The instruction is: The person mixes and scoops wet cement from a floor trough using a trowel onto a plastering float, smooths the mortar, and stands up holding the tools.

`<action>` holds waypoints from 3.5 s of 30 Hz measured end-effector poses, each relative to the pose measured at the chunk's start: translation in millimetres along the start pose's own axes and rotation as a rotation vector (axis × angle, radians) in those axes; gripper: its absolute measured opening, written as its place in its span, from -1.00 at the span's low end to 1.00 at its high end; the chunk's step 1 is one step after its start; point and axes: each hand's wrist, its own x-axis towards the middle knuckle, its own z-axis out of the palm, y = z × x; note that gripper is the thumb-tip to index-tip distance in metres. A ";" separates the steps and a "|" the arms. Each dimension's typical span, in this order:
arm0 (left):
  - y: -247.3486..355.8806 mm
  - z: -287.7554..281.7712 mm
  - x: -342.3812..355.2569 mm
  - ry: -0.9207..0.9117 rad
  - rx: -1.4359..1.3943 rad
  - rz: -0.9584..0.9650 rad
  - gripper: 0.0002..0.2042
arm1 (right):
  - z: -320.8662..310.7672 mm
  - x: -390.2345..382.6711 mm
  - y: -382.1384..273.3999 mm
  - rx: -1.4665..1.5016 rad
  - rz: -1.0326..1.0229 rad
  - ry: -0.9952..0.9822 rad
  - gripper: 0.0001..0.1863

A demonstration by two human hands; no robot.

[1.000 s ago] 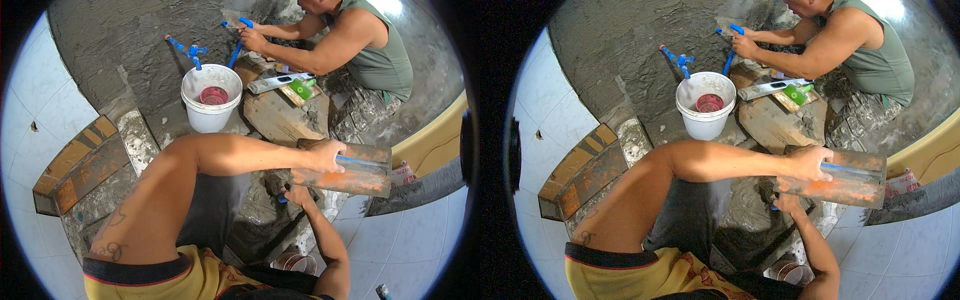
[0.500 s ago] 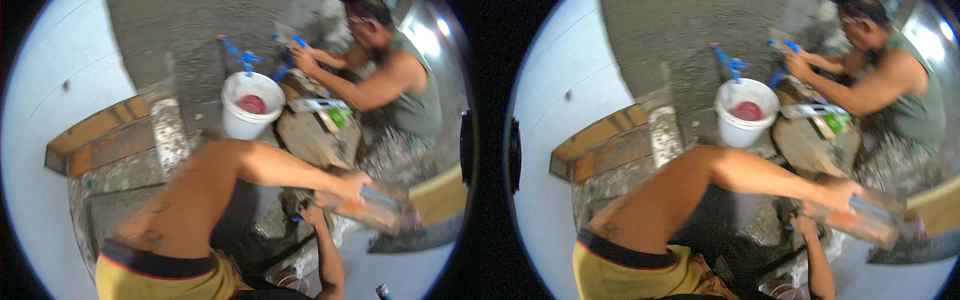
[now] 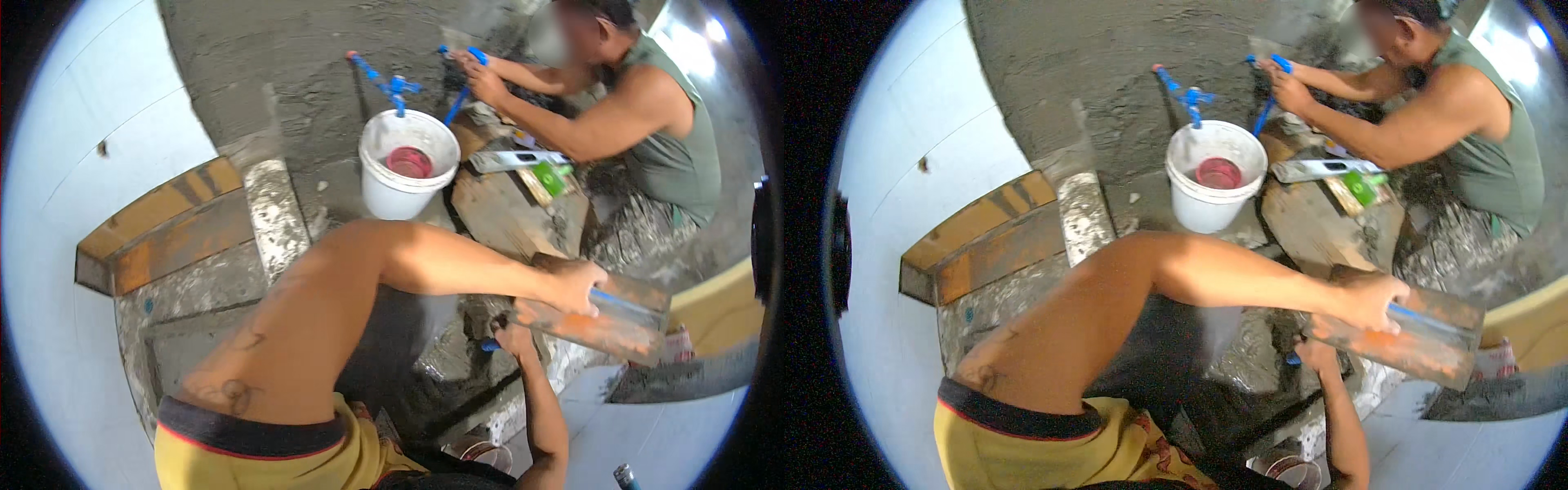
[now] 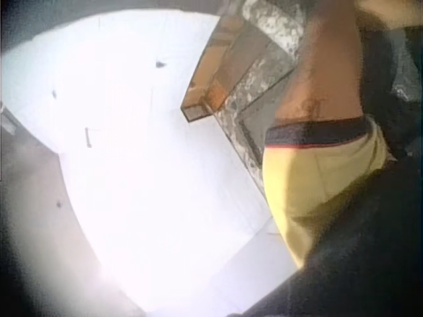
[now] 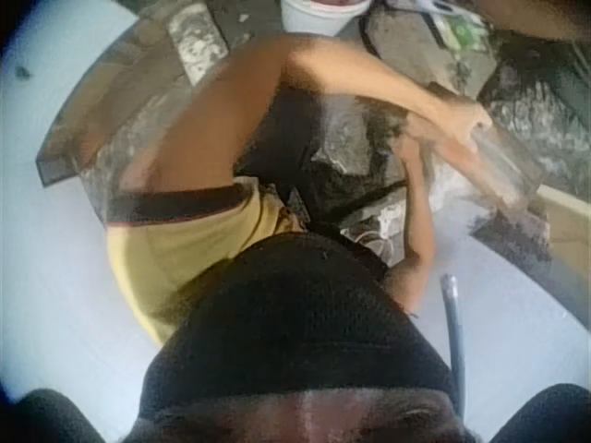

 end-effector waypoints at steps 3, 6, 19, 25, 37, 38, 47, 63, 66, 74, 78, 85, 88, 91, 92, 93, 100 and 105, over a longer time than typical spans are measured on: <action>6.2 1.2 5.0 -0.043 -0.034 -0.073 -0.63 | 10.0 -5.7 19.6 -0.070 -0.008 0.025 -0.66; 7.5 7.2 6.2 -0.046 -0.060 -0.056 -0.65 | 17.1 -7.2 23.4 -0.009 -0.036 0.098 -0.67; 5.6 6.9 4.0 -0.029 -0.034 -0.050 -0.66 | 25.2 -3.8 29.4 -0.056 -0.044 0.017 -0.71; 6.9 3.8 3.9 -0.043 -0.009 -0.072 -0.66 | 6.8 -0.3 7.5 0.072 -0.022 -0.055 -0.71; 12.1 1.8 3.2 -0.062 -0.040 -0.074 -0.62 | -0.9 4.7 -1.4 0.032 -0.108 0.216 -0.76; 12.7 2.2 3.2 -0.065 -0.039 -0.076 -0.62 | 1.0 4.4 1.1 0.010 -0.109 0.219 -0.76; 5.0 6.5 4.9 -0.048 -0.008 -0.049 -0.64 | -2.8 6.0 -5.6 0.041 -0.011 0.099 -0.71; -1.5 6.2 -3.9 -0.052 -0.034 -0.074 -0.64 | 19.1 0.9 9.6 0.015 -0.191 0.065 -0.76; -1.0 7.1 -2.0 -0.053 -0.007 -0.072 -0.63 | -2.3 1.8 -6.5 0.030 -0.183 0.070 -0.76; -3.5 9.0 5.4 -0.052 -0.001 -0.066 -0.64 | 4.9 7.4 2.6 0.070 -0.029 -0.046 -0.75; -6.4 14.6 6.0 0.013 -0.026 0.013 -0.64 | 13.2 5.1 15.3 0.035 -0.028 -0.174 -0.73; -1.0 8.7 4.1 -0.012 -0.047 -0.031 -0.64 | 17.7 10.7 18.7 0.128 -0.072 -0.079 -0.68; -1.4 8.1 5.9 -0.035 -0.007 -0.024 -0.65 | 33.1 13.8 30.9 0.104 0.024 -0.048 -0.70; 0.1 12.9 9.6 -0.083 -0.003 -0.042 -0.66 | 50.6 8.4 52.4 0.096 0.027 0.113 -0.72; 1.4 15.4 11.3 -0.061 -0.040 -0.019 -0.65 | 52.8 7.6 58.3 0.095 -0.015 0.184 -0.73; -2.7 13.3 8.2 -0.031 -0.065 -0.012 -0.65 | 50.8 13.9 48.5 0.106 -0.050 0.214 -0.73; -3.2 8.7 6.7 -0.071 -0.065 -0.075 -0.65 | -0.8 14.4 -0.9 0.165 -0.033 0.111 -0.73; -0.7 5.8 6.3 -0.056 -0.021 -0.083 -0.62 | 8.5 14.6 12.1 0.184 -0.089 0.116 -0.73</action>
